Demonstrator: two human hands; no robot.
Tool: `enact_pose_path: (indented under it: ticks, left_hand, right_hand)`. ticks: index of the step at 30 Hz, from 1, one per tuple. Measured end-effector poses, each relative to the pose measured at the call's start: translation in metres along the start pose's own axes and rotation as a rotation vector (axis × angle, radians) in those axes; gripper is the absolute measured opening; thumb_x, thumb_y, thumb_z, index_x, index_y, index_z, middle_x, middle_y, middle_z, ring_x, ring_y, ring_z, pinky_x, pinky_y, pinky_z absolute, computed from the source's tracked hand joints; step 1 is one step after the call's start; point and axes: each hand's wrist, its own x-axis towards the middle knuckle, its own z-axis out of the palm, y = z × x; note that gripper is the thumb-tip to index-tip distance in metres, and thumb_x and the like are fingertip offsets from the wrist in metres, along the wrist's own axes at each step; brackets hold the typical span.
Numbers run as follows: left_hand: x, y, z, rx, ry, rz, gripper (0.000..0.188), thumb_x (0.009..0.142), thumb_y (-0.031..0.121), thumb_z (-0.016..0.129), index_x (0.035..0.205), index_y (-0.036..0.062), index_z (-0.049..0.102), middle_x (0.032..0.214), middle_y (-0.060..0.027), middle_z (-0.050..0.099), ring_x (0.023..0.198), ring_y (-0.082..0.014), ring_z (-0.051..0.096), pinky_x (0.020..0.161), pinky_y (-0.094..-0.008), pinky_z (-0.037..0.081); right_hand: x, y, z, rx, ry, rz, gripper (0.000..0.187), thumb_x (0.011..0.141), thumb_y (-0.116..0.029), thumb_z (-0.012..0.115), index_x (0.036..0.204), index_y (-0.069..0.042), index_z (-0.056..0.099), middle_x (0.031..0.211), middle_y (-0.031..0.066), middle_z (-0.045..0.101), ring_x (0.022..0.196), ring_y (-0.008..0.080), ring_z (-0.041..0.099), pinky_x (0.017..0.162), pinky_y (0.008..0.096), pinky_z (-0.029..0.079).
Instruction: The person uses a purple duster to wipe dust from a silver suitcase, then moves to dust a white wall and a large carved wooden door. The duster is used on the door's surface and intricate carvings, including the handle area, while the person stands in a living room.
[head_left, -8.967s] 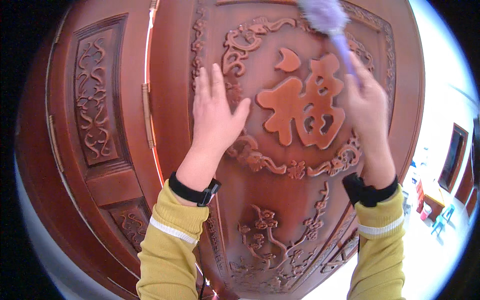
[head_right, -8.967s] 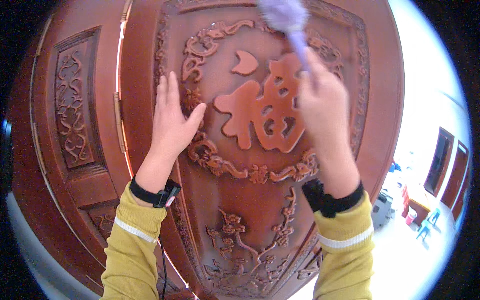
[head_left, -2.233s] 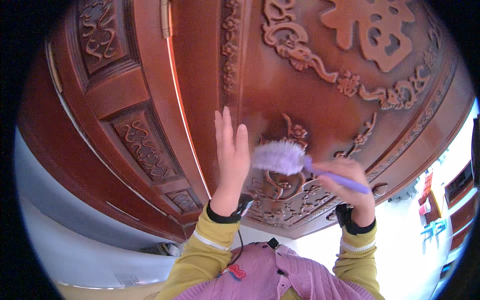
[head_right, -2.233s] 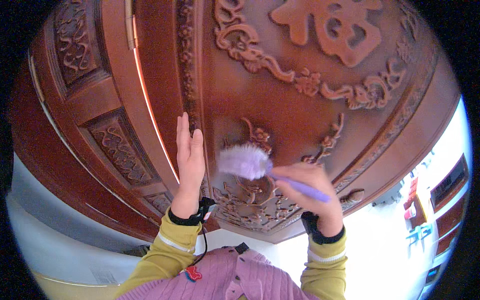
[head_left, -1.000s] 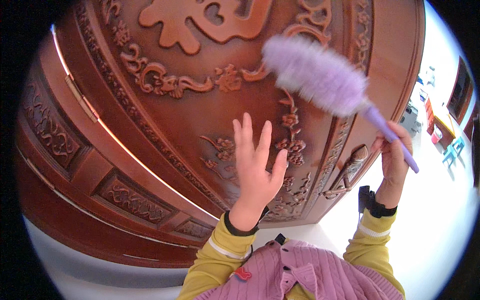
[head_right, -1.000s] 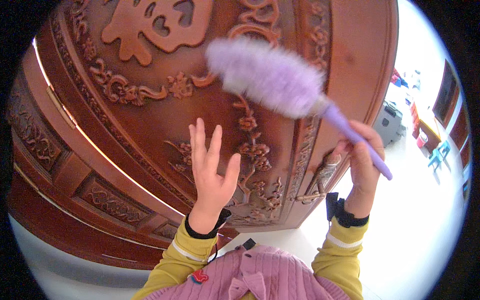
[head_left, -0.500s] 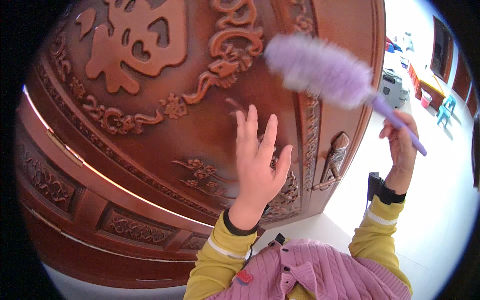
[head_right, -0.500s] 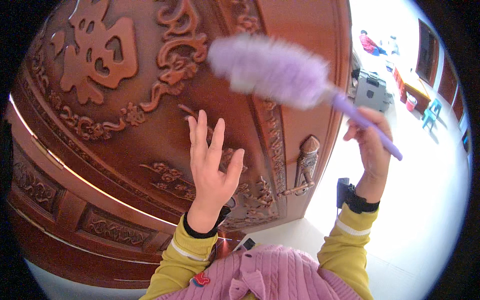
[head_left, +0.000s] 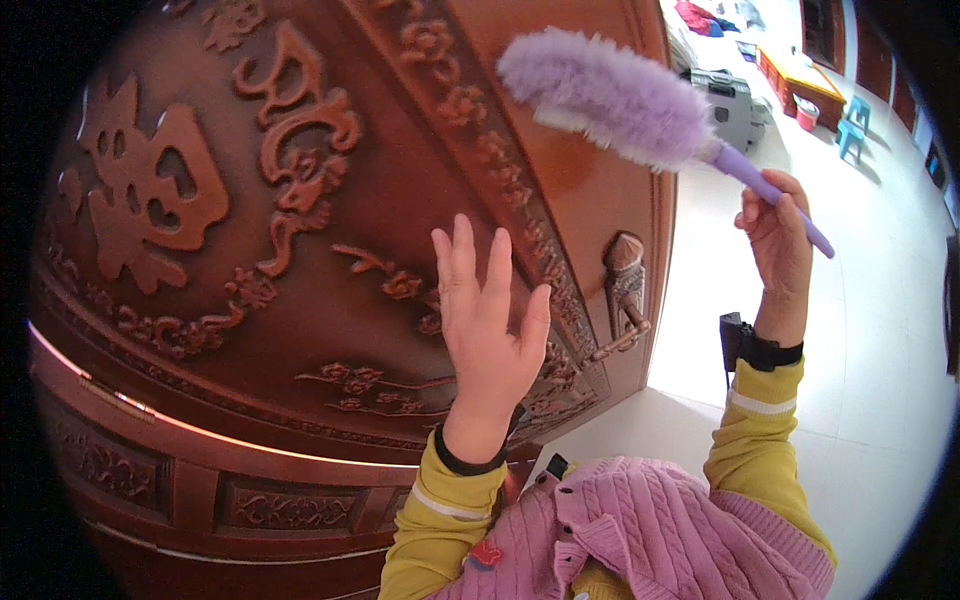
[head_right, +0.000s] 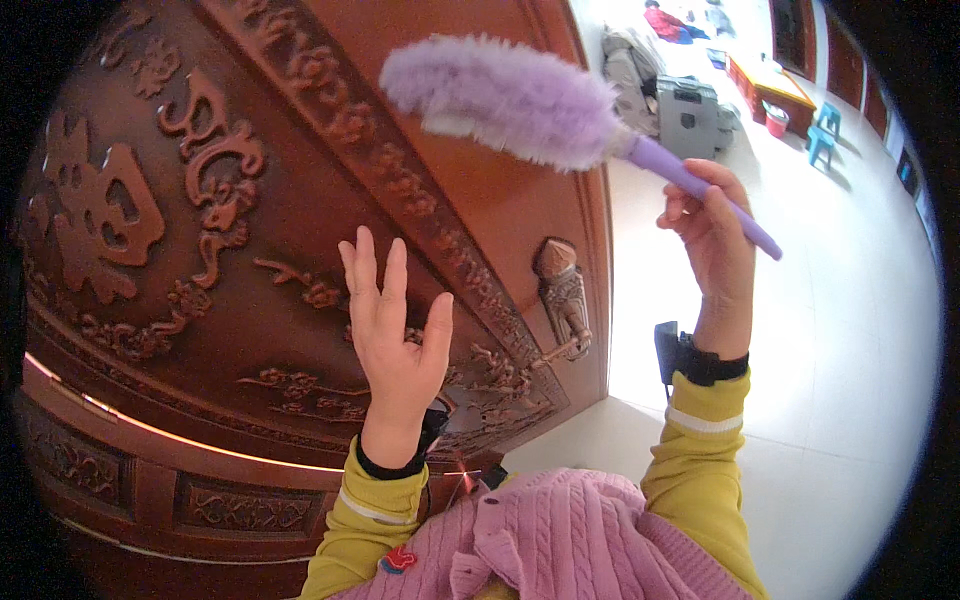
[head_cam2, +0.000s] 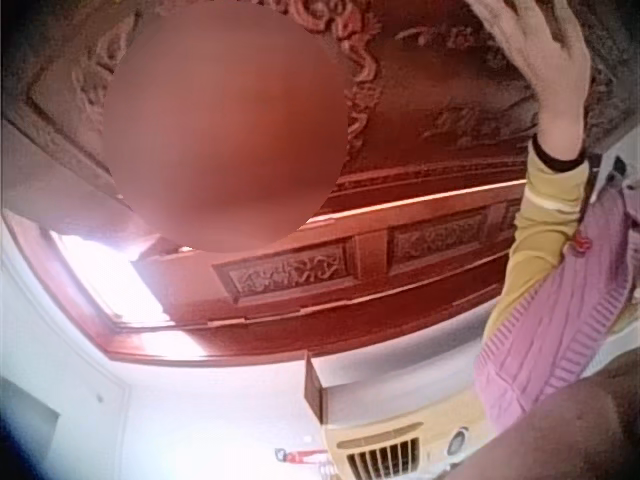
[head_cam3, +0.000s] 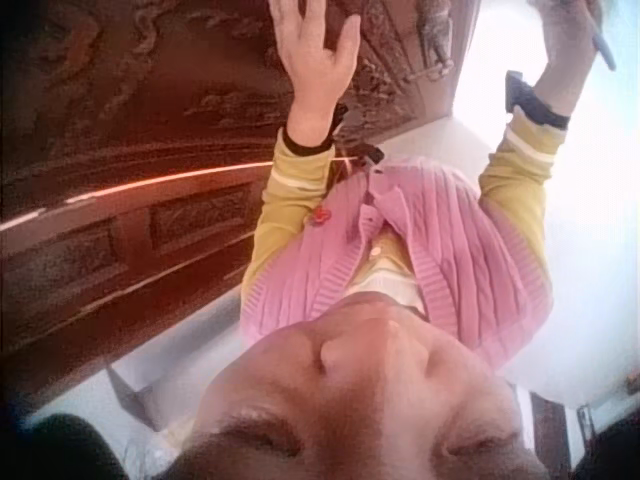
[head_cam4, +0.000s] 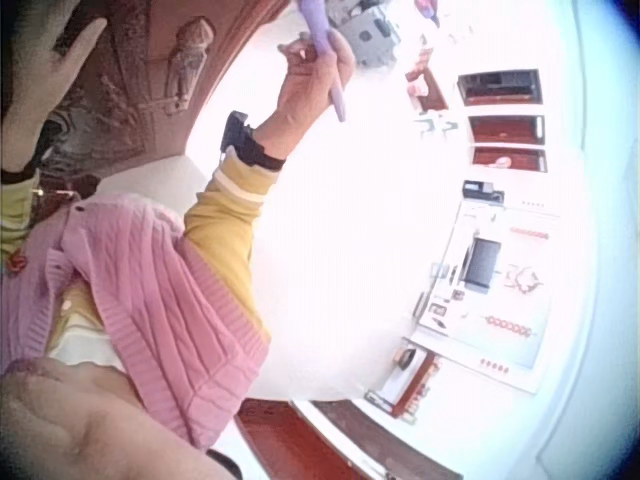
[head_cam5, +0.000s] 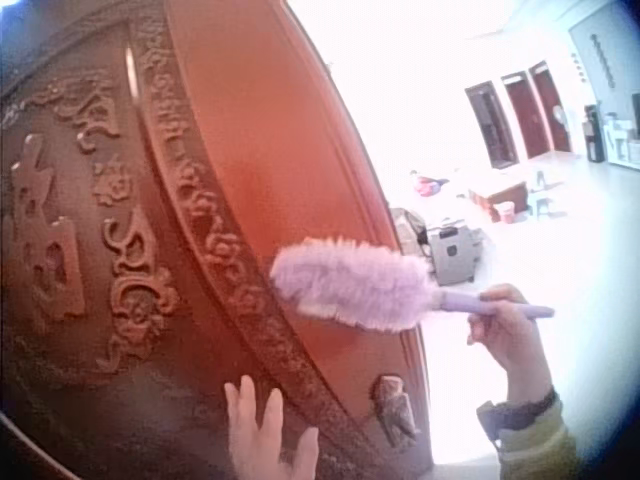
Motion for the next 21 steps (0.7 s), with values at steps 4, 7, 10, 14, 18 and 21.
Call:
enact_pose_path:
  ticks: [4,7,10,14,18,21]
  left_hand:
    - [-0.001,0.003,0.009,-0.03,-0.025,0.015,0.062,0.088,0.017,0.074,0.145,0.003,0.053,0.158,-0.0278,0.036,0.146,-0.053,0.031,0.115,-0.0567,0.033]
    - [-0.003,0.006,0.015,-0.052,-0.058,0.008,0.061,0.089,0.016,0.073,0.144,0.0017,0.053,0.157,-0.0258,0.038,0.146,-0.0509,0.033,0.115,-0.0549,0.034]
    - [-0.003,0.009,0.02,-0.077,-0.076,0.021,0.06,0.089,0.016,0.072,0.143,0.0004,0.053,0.157,-0.0254,0.04,0.145,-0.0511,0.034,0.115,-0.0548,0.035]
    - [-0.006,0.011,0.027,-0.123,-0.116,0.005,0.056,0.09,0.014,0.071,0.142,-0.0013,0.054,0.152,-0.0231,0.047,0.142,-0.0458,0.042,0.114,-0.0516,0.036]
    - [-0.013,0.01,0.031,-0.163,-0.165,-0.051,0.05,0.093,0.012,0.07,0.14,-0.0008,0.057,0.143,-0.019,0.057,0.133,-0.0372,0.052,0.112,-0.045,0.039]
    - [-0.018,0.008,0.032,-0.174,-0.175,-0.072,0.047,0.089,0.01,0.071,0.133,-0.0027,0.06,0.134,-0.0197,0.062,0.122,-0.0383,0.058,0.106,-0.0457,0.044]
  right_hand:
    - [-0.023,-0.008,-0.019,-0.107,-0.087,0.327,0.03,0.1,-0.024,0.063,0.116,0.001,0.067,0.092,0.012,0.07,0.075,0.0146,0.069,0.068,0.0267,0.06]
    - [-0.03,-0.018,-0.032,-0.417,-0.078,0.599,0.026,0.095,-0.026,0.07,0.099,0.0,0.072,0.078,0.0085,0.069,0.065,0.0128,0.068,0.059,0.0227,0.058]
    - [-0.03,-0.021,-0.04,-0.295,-0.032,0.439,0.026,0.096,-0.026,0.068,0.1,-0.001,0.072,0.079,0.0095,0.069,0.065,0.0122,0.068,0.059,0.0223,0.058]
    - [-0.034,-0.012,-0.044,-0.171,0.111,0.285,0.025,0.099,-0.025,0.065,0.104,-0.001,0.072,0.086,0.0091,0.071,0.069,0.0134,0.07,0.066,0.0243,0.059]
    - [-0.049,-0.007,-0.049,-0.362,-0.077,0.617,0.022,0.096,-0.022,0.068,0.102,-0.001,0.073,0.084,0.0081,0.071,0.069,0.0136,0.069,0.064,0.0246,0.058]
    - [-0.056,-0.011,-0.053,-0.321,-0.028,0.538,0.021,0.096,-0.021,0.068,0.102,-0.001,0.073,0.084,0.0083,0.071,0.069,0.0141,0.069,0.064,0.0257,0.058]
